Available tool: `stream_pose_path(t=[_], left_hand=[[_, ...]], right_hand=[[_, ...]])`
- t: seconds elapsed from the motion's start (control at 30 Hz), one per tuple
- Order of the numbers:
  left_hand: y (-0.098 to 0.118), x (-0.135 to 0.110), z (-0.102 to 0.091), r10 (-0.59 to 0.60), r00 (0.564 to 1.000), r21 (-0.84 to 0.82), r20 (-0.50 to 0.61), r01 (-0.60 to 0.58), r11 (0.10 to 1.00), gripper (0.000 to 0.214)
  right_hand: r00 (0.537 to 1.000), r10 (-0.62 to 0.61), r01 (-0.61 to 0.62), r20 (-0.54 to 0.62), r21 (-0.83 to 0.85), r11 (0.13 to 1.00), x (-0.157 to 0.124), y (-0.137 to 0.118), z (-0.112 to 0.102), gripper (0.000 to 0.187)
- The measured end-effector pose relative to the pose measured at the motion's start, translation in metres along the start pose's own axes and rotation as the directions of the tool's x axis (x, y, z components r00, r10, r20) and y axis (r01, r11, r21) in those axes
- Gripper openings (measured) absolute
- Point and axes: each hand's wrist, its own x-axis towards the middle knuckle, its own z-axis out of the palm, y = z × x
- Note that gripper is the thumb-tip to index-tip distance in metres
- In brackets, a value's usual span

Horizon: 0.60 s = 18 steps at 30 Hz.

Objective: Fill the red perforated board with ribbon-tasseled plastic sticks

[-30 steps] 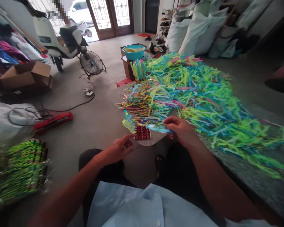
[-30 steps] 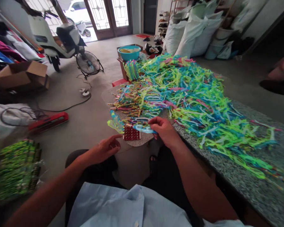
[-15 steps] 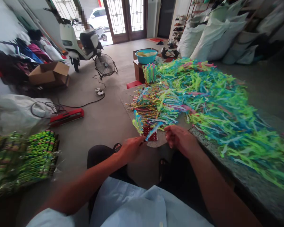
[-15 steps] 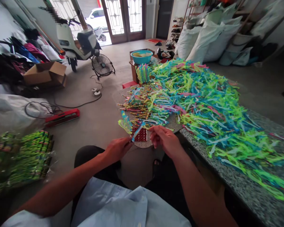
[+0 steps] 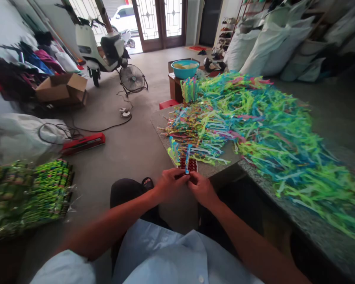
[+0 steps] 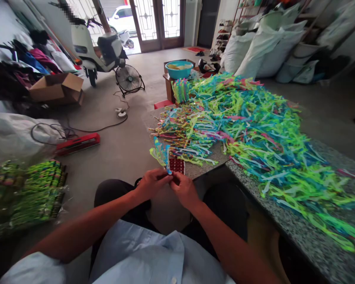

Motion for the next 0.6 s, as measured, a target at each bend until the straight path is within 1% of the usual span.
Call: stream_pose_path(t=[0.07, 0.13, 0.2, 0.3, 0.37, 0.43, 0.5, 0.53, 0.6], left_hand=[[0.002, -0.002, 0.002, 0.059, 0.998, 0.103, -0.026, -0.056, 0.993, 0.020], [0.000, -0.004, 0.000, 0.073, 0.997, 0.164, -0.004, -0.071, 0.984, 0.024], [-0.008, -0.006, -0.009, 0.051, 0.998, 0.224, 0.040, -0.058, 0.973, 0.027], [-0.027, -0.002, -0.032, -0.013, 0.990, 0.362, 0.138, -0.038, 0.932, 0.025], [-0.042, 0.009, -0.047, -0.065, 0.985, 0.406, 0.161, -0.006, 0.914, 0.025], [-0.054, 0.026, -0.058, -0.097, 0.990, 0.390, 0.104, 0.049, 0.919, 0.027], [-0.063, 0.046, -0.060, -0.093, 0.995, 0.354, 0.042, 0.072, 0.933, 0.028], [-0.067, 0.056, -0.058, -0.080, 0.996, 0.325, 0.039, 0.063, 0.944, 0.027], [-0.072, 0.074, -0.051, -0.044, 0.995, 0.241, 0.086, 0.022, 0.970, 0.021]], right_hand=[[0.999, -0.030, 0.030, 0.034, 0.015, 0.999, 0.001, 0.005, 0.000, 0.027], [0.998, -0.031, 0.030, 0.060, 0.013, 0.999, 0.004, 0.013, -0.001, 0.027], [1.000, -0.002, 0.003, 0.011, -0.034, 0.999, 0.012, 0.022, -0.004, 0.027], [0.992, 0.033, -0.048, -0.121, -0.123, 0.991, 0.029, 0.031, -0.005, 0.028], [0.991, 0.023, -0.048, -0.133, -0.187, 0.981, 0.040, 0.035, -0.001, 0.029], [0.996, -0.033, 0.008, -0.082, -0.286, 0.958, 0.048, 0.037, 0.006, 0.027], [0.992, -0.125, 0.106, -0.020, -0.414, 0.904, 0.052, 0.039, 0.016, 0.021], [0.987, -0.163, 0.146, 0.006, -0.476, 0.867, 0.053, 0.041, 0.020, 0.019], [0.979, -0.200, 0.183, 0.035, -0.586, 0.790, 0.053, 0.044, 0.025, 0.018]])
